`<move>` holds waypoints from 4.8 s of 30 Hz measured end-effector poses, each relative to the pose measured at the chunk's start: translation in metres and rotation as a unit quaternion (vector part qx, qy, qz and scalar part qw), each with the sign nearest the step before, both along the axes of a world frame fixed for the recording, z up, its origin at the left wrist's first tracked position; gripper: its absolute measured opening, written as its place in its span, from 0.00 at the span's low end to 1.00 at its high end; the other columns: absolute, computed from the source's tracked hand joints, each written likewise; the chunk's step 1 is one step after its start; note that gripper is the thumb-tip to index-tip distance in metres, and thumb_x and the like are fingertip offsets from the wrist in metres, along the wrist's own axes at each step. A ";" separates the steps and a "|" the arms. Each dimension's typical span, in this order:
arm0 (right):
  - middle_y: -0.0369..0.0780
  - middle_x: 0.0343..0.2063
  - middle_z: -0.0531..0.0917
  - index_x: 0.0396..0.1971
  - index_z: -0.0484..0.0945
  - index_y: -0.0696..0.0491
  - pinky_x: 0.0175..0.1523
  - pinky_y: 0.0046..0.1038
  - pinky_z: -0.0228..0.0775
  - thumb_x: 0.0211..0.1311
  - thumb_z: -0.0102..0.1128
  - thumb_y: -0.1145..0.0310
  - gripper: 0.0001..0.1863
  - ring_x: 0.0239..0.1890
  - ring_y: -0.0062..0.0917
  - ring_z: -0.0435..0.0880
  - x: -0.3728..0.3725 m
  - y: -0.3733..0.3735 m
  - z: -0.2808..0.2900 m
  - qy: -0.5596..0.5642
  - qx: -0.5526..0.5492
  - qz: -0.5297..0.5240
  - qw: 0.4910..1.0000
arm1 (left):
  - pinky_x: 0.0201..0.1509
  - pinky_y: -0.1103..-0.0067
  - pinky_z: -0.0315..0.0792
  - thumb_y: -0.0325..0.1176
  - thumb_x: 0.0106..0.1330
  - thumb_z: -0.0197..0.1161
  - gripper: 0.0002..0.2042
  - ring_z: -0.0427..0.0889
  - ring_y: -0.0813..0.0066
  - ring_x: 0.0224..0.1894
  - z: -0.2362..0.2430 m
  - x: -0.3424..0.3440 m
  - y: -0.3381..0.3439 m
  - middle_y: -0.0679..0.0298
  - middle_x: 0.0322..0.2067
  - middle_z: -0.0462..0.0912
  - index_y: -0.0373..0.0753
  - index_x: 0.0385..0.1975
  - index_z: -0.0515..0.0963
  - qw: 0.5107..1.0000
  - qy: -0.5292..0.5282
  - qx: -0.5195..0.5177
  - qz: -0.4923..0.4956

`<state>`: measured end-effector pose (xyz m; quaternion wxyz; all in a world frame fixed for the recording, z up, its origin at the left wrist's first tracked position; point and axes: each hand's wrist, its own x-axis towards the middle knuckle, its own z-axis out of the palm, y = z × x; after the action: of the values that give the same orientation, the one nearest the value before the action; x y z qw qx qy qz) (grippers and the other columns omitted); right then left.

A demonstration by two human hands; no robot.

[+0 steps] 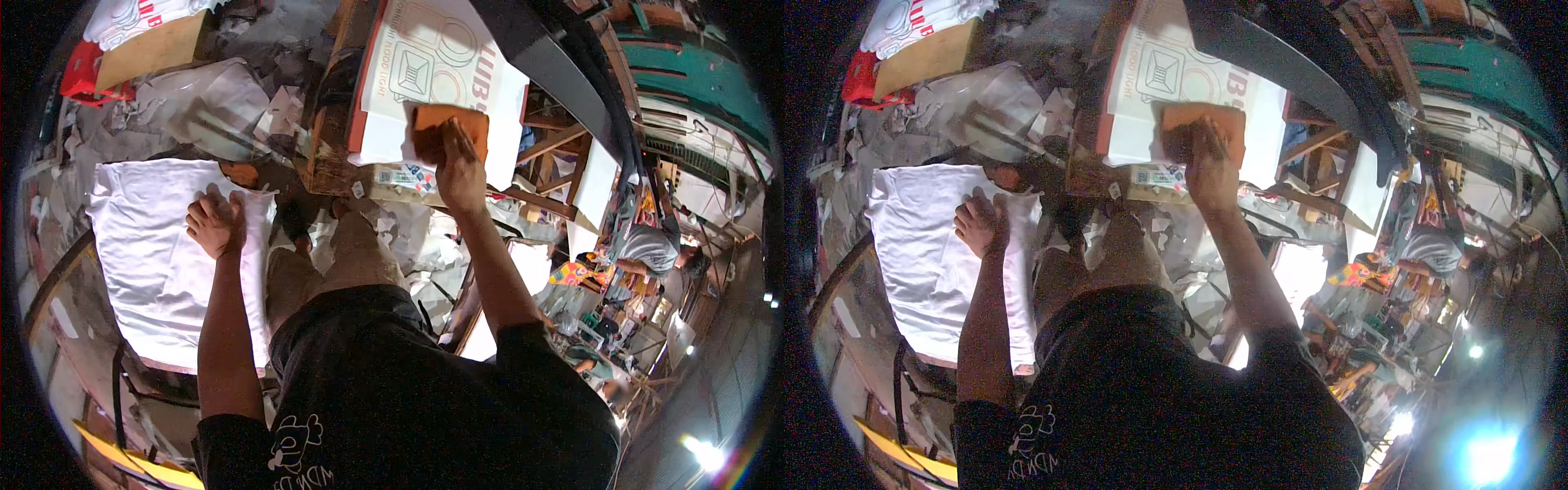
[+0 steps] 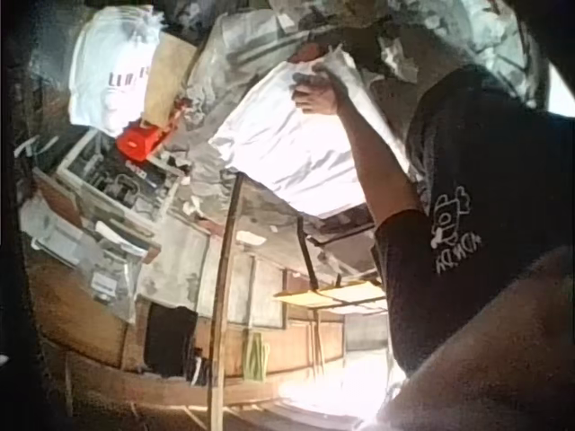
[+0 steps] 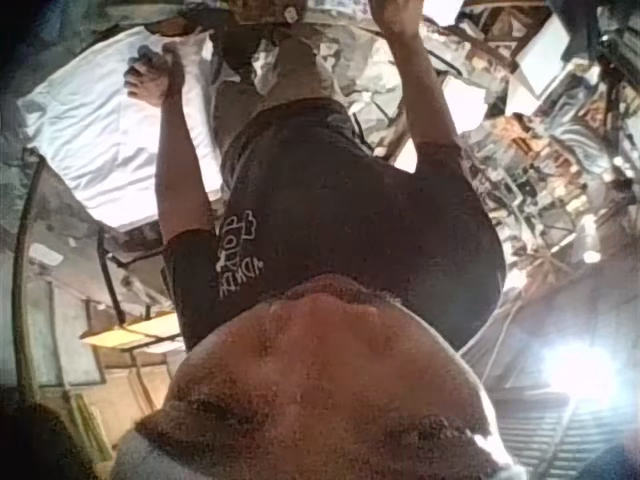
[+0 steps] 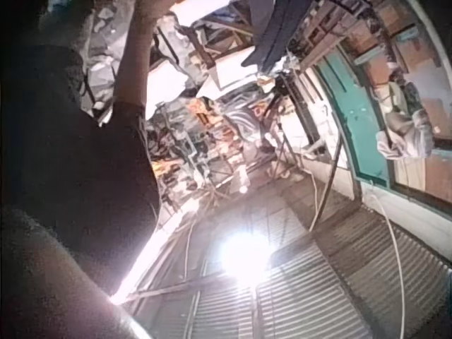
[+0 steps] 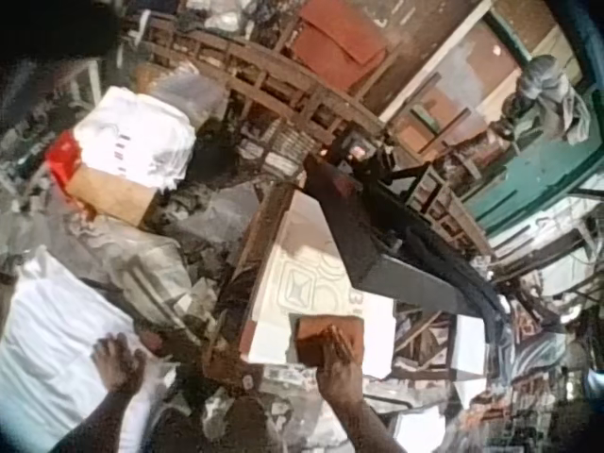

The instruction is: Manually printing designs onto t-shirts using ink and a stencil, then finishing with a heat press.

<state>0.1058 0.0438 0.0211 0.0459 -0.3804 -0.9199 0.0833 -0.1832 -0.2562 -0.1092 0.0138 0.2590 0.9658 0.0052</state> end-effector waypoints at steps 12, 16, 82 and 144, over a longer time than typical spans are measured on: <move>0.52 0.51 0.77 0.52 0.70 0.63 0.57 0.36 0.72 0.56 0.49 0.78 0.21 0.55 0.44 0.76 0.006 0.024 0.000 -0.044 0.149 -0.068 0.986 | 0.54 0.60 0.63 0.63 0.56 0.56 0.35 0.68 0.54 0.53 0.006 0.000 0.009 0.56 0.50 0.69 0.40 0.55 0.66 1.000 -0.002 0.020 0.015; 0.53 0.49 0.77 0.50 0.71 0.62 0.55 0.37 0.74 0.57 0.49 0.77 0.19 0.53 0.42 0.77 -0.010 -0.001 -0.036 -0.002 0.095 -0.043 0.995 | 0.54 0.60 0.63 0.61 0.58 0.55 0.33 0.68 0.54 0.52 0.015 0.003 0.022 0.56 0.50 0.69 0.39 0.53 0.67 1.000 -0.030 0.002 0.006; 0.52 0.57 0.73 0.60 0.69 0.53 0.58 0.43 0.68 0.66 0.50 0.60 0.24 0.56 0.45 0.74 -0.184 0.122 -0.002 0.063 0.018 -0.061 0.996 | 0.50 0.60 0.65 0.61 0.56 0.55 0.34 0.70 0.53 0.48 0.000 -0.001 0.005 0.55 0.47 0.72 0.39 0.53 0.69 1.000 0.005 0.014 -0.002; 0.37 0.34 0.84 0.42 0.79 0.58 0.37 0.26 0.72 0.67 0.51 0.66 0.13 0.33 0.23 0.81 0.128 0.037 0.320 0.491 -0.209 -0.168 0.829 | 0.39 0.79 0.71 0.34 0.63 0.65 0.10 0.76 0.78 0.35 0.063 0.091 0.083 0.67 0.31 0.77 0.37 0.38 0.74 0.756 -0.464 0.440 -0.138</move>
<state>0.2342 0.0803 0.3412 0.4245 -0.4386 -0.6585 0.4402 -0.0925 -0.1731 -0.0464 0.3455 0.3324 0.6858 0.5476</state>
